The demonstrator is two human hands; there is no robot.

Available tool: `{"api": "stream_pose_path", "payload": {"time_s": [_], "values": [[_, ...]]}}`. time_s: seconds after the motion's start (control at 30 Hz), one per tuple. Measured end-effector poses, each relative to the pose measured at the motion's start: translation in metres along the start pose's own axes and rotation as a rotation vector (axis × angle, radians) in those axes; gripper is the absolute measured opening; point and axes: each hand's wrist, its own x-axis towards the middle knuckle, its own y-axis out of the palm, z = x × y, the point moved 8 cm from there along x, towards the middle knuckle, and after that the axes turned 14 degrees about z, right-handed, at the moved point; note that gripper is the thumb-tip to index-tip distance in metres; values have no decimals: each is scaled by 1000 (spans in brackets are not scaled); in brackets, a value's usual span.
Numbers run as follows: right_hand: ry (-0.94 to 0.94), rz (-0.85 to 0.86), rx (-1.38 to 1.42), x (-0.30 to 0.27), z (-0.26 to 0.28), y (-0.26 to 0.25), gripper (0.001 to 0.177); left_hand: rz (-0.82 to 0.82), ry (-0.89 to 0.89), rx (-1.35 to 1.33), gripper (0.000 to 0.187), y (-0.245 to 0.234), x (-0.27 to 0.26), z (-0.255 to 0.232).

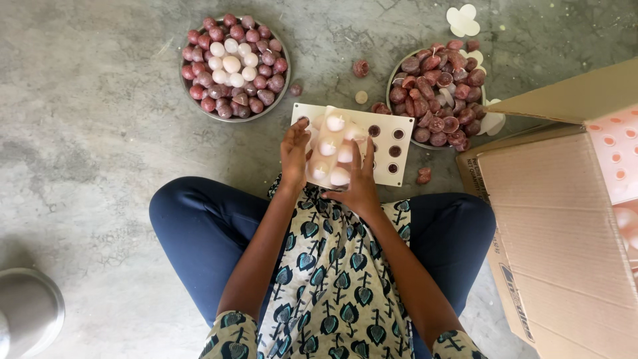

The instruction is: The person sits on the floor and assembles small round candles by placing them into a white plastic mold. They then retrieve a pink plastic sheet from a nearby cardboard box and press it over the mold to secure the candles. The person repeats this process, handling the candles and molds by hand.

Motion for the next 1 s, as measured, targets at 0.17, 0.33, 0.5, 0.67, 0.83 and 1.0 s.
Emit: {"api": "stream_pose_path", "payload": {"time_s": [0.17, 0.33, 0.5, 0.67, 0.83, 1.0], "values": [[-4, -276, -606, -9, 23, 19, 133, 76, 247, 218, 51, 5, 11, 3], [89, -323, -38, -11, -15, 15, 97, 247, 297, 111, 59, 32, 1, -35], [21, -451, 257, -1, -56, -23, 66, 573, 467, 432, 99, 100, -48, -103], [-136, -464, 314, 2, -58, -36, 49, 394, 416, 1266, 109, 123, -72, -110], [-168, -452, 402, -1, -37, -40, 42, 341, 608, 1126, 97, 122, -68, -113], [-130, -404, 604, -4, -34, -79, 24, 416, 537, 737, 51, 102, -65, -125]]}}
